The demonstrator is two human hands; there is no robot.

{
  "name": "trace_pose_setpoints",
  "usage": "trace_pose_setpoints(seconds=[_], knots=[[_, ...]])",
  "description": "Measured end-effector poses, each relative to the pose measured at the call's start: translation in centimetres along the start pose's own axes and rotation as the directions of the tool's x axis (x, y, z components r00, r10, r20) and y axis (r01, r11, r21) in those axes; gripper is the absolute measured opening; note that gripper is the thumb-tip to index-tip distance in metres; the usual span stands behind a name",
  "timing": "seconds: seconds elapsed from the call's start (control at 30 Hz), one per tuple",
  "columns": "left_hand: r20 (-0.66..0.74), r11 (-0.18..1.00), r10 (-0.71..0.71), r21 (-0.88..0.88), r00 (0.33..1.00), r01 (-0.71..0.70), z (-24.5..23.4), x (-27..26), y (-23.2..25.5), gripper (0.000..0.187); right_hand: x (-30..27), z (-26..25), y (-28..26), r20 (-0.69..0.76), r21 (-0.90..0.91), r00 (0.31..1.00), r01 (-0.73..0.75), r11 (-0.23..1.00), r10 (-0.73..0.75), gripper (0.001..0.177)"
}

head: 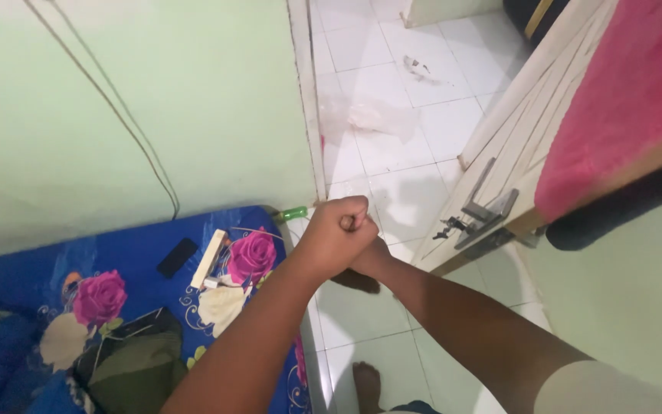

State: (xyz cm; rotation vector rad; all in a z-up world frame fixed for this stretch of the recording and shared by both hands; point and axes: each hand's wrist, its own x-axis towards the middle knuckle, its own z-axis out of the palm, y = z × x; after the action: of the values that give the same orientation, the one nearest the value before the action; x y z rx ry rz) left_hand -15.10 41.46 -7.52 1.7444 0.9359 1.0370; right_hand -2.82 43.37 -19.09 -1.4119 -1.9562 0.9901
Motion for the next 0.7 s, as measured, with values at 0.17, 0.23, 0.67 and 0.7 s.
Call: trace_pose_setpoints(seconds=[0.17,0.23,0.67,0.7], knots=[[0.062,0.993,-0.088,-0.072,0.994,0.093,0.8,0.8,-1.0,0.030,4.1,4.7,15.6,0.042,0.110,0.992,-0.120,0.987,0.116,0.025],[0.058,0.997,-0.069,-0.032,0.996,0.071,1.8,0.8,-2.7,0.029,6.2,6.4,22.6,0.114,0.382,0.993,-0.051,0.923,0.008,0.022],[0.002,0.991,0.093,0.096,0.996,-0.093,4.6,-1.6,-8.5,0.024,9.7,3.9,22.8,0.385,0.898,0.752,-0.440,-0.026,0.535,0.019],[0.011,0.991,0.096,0.087,0.995,-0.096,4.1,-1.5,-7.3,0.024,8.6,2.6,20.4,0.377,0.901,0.750,-0.433,-0.028,0.543,0.019]])
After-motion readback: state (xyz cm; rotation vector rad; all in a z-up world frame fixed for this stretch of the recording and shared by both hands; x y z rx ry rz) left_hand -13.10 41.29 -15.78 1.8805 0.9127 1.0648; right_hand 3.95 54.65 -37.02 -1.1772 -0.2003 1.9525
